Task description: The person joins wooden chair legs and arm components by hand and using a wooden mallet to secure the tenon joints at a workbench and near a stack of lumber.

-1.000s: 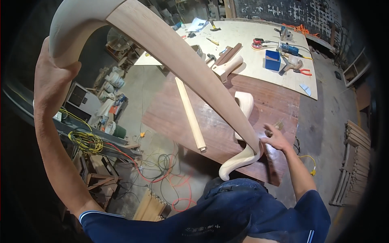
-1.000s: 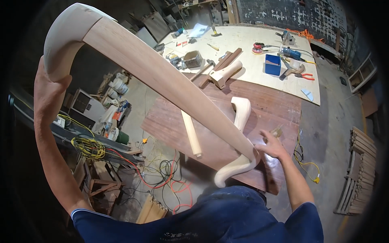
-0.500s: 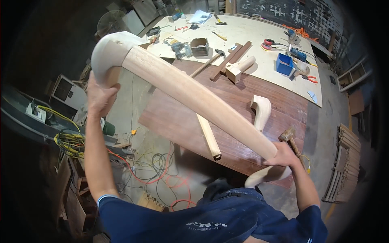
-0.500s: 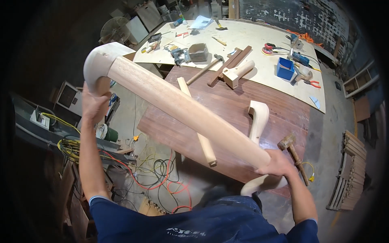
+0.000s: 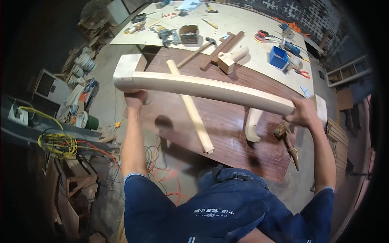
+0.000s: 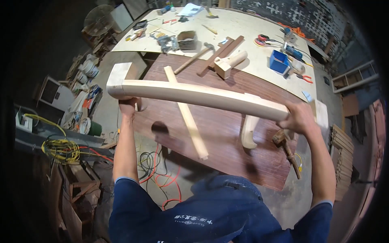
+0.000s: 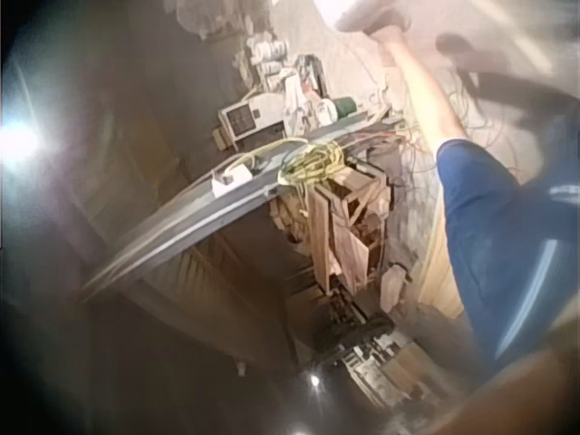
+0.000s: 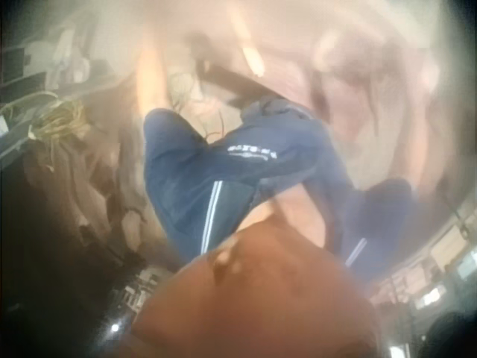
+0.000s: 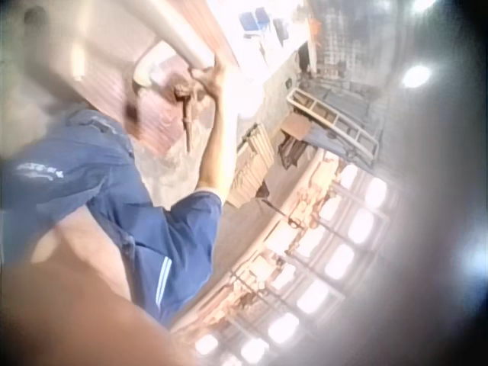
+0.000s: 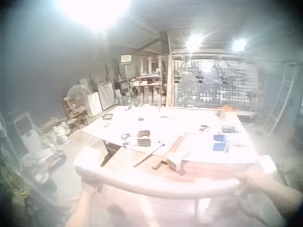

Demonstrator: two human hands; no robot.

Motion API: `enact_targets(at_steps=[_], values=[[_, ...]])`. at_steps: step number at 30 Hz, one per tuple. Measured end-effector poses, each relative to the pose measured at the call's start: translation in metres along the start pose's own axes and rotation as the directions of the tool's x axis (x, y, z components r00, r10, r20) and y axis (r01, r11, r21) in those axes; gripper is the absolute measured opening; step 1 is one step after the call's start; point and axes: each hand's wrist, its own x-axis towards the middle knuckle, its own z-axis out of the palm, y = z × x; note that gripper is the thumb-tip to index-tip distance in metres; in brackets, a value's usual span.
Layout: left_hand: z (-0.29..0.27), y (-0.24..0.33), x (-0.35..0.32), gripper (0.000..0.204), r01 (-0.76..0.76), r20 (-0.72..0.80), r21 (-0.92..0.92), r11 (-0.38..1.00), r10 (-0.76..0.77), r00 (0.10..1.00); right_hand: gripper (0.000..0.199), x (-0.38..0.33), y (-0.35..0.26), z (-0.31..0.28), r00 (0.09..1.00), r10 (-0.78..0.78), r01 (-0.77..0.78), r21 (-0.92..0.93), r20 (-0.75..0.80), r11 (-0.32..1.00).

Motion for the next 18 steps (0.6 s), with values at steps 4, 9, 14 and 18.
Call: enact_targets(at_steps=[4, 9, 14, 18], values=[[0.017, -0.043, 0.016, 0.052, -0.097, -0.058, 0.182, 0.979, 0.109, 0.992, 0.044, 0.051, 0.016, 0.02, 1.0, 0.002, -0.001, -0.049, 0.028, 0.999], [0.031, -0.08, 0.035, 0.055, -0.043, -0.035, 0.378, 0.925, 0.061, 0.997, 0.045, 0.099, 0.036, 0.061, 0.999, 0.01, -0.01, -0.009, 0.043, 1.0], [0.047, -0.099, 0.022, 0.057, 0.173, -0.078, 0.367, 0.914, -0.155, 0.985, 0.055, 0.129, 0.039, 0.077, 0.993, 0.019, -0.018, -0.008, 0.121, 1.0], [0.046, -0.116, 0.01, 0.052, 0.114, -0.061, 0.238, 0.965, -0.103, 0.993, 0.044, 0.139, 0.052, 0.09, 0.989, 0.0, 0.001, -0.013, 0.147, 1.0]])
